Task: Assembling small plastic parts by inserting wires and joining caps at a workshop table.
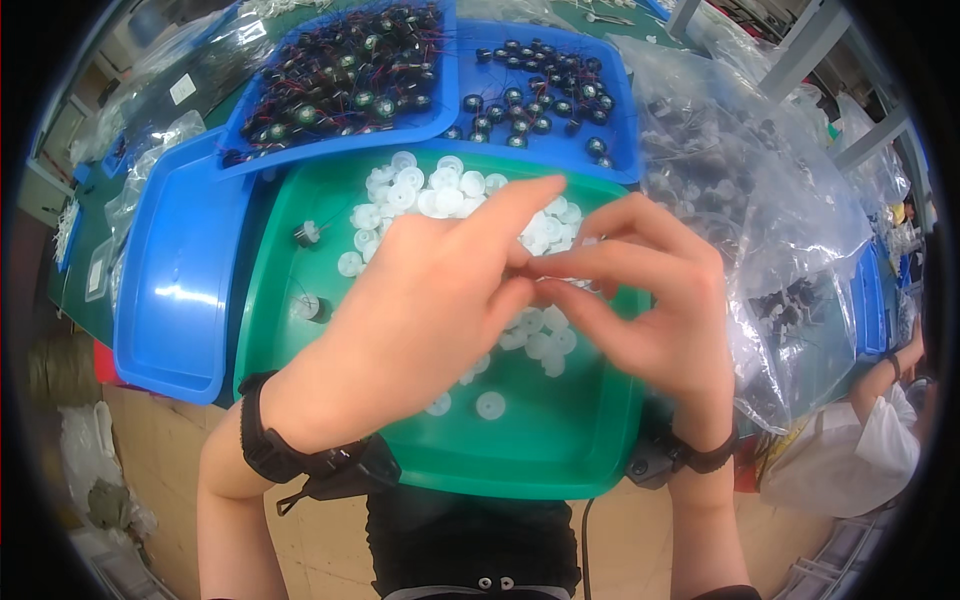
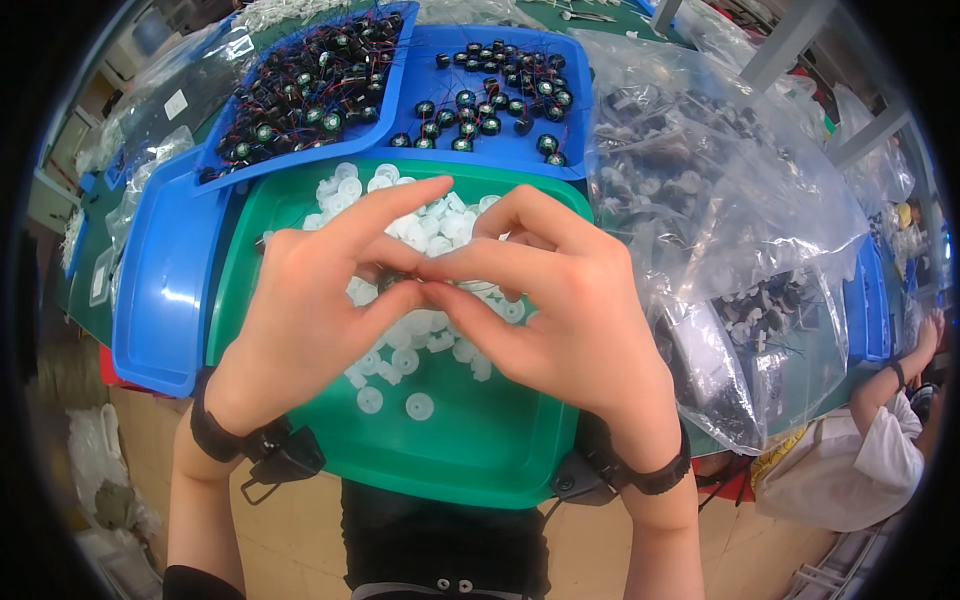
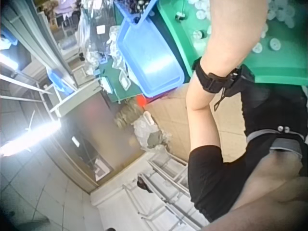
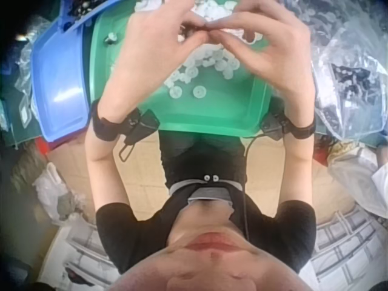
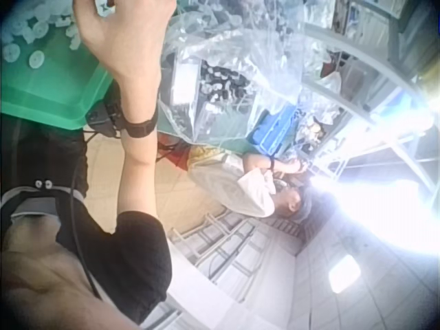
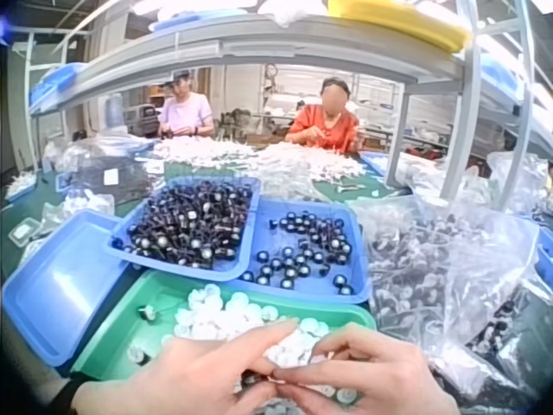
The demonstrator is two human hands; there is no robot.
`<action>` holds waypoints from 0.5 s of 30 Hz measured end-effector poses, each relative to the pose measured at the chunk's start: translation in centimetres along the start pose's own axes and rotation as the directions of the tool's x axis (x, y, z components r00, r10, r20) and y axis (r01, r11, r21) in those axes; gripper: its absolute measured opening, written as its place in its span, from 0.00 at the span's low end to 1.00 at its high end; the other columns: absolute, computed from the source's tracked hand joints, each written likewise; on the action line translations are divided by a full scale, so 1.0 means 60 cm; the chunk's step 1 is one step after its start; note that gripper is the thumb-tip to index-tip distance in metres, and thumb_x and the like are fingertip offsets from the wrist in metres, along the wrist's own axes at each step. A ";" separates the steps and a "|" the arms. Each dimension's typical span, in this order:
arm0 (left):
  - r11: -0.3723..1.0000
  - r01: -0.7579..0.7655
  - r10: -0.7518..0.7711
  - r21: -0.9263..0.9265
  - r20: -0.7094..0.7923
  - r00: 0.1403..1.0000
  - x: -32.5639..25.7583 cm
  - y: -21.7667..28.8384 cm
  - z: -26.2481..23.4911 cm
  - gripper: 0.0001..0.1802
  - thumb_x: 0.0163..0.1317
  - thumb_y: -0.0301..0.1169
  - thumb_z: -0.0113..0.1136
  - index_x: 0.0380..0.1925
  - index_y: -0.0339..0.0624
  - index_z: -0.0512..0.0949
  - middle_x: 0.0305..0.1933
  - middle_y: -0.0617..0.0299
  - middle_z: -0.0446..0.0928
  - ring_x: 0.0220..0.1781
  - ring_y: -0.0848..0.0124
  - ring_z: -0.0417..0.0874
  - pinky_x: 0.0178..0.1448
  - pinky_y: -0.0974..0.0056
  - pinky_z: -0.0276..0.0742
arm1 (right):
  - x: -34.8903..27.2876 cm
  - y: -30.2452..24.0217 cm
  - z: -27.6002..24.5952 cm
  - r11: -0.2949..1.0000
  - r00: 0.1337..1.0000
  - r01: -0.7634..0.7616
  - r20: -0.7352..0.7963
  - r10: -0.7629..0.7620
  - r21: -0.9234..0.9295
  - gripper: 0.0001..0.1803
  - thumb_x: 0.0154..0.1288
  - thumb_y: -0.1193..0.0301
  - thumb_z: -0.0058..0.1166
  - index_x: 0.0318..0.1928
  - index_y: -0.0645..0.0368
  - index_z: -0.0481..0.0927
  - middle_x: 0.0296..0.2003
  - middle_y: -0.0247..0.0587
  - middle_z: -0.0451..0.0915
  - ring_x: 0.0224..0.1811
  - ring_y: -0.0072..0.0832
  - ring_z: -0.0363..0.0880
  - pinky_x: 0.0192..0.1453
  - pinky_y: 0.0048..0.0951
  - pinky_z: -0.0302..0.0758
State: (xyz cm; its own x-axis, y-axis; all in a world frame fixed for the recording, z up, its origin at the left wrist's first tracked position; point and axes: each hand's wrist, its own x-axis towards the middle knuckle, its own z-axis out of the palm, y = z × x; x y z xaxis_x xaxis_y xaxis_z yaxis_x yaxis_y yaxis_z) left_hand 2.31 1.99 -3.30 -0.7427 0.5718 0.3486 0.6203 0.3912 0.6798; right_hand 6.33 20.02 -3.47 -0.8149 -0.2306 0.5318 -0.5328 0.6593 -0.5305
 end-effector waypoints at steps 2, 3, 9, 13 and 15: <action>1.000 0.013 -0.012 -0.025 0.037 0.999 -0.003 0.000 -0.003 0.31 0.45 0.19 0.63 0.54 0.44 0.70 0.29 0.60 0.82 0.30 0.68 0.84 0.37 0.70 0.79 | 0.000 0.001 -0.001 1.000 1.000 -0.008 0.030 0.007 0.030 0.13 0.40 0.80 0.63 0.31 0.55 0.85 0.28 0.35 0.74 0.23 0.22 0.73 0.25 0.20 0.69; 0.998 0.024 -0.020 -0.051 0.073 0.997 -0.004 0.000 -0.005 0.31 0.45 0.19 0.64 0.54 0.44 0.70 0.29 0.60 0.82 0.30 0.68 0.83 0.36 0.70 0.79 | -0.001 0.001 -0.001 0.998 0.998 -0.017 0.057 0.014 0.053 0.13 0.39 0.80 0.63 0.31 0.55 0.85 0.28 0.35 0.74 0.23 0.22 0.73 0.25 0.21 0.69; 0.997 0.020 -0.010 -0.076 0.132 0.991 -0.004 0.002 -0.017 0.31 0.45 0.22 0.66 0.53 0.44 0.71 0.28 0.62 0.82 0.30 0.70 0.84 0.33 0.72 0.75 | -0.004 -0.003 -0.004 0.999 0.997 0.048 0.068 -0.047 -0.022 0.15 0.34 0.80 0.64 0.30 0.53 0.85 0.28 0.34 0.73 0.23 0.24 0.73 0.25 0.22 0.69; 0.998 -0.036 0.044 -0.060 0.138 0.989 -0.004 0.000 -0.016 0.30 0.45 0.23 0.66 0.53 0.44 0.72 0.28 0.63 0.82 0.30 0.71 0.84 0.32 0.73 0.73 | -0.004 -0.006 -0.007 0.989 0.993 0.087 0.090 -0.076 -0.120 0.14 0.33 0.80 0.63 0.28 0.53 0.84 0.27 0.34 0.72 0.24 0.25 0.73 0.24 0.21 0.68; 0.998 -0.022 0.030 -0.052 0.158 0.987 -0.003 0.002 -0.016 0.26 0.45 0.24 0.66 0.48 0.43 0.73 0.28 0.63 0.82 0.31 0.70 0.84 0.32 0.72 0.72 | -0.003 -0.006 -0.007 0.987 0.993 0.095 0.082 -0.084 -0.130 0.14 0.33 0.80 0.63 0.27 0.53 0.83 0.27 0.34 0.72 0.24 0.25 0.73 0.23 0.21 0.68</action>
State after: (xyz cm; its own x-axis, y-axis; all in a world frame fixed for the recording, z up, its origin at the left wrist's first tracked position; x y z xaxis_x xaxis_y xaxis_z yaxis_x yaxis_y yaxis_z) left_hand 2.29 1.22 -2.68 -0.6746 0.6899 0.2624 0.6226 0.3409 0.7043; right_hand 6.75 20.11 -3.08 -0.7829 -0.3430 0.5190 -0.5732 0.7220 -0.3876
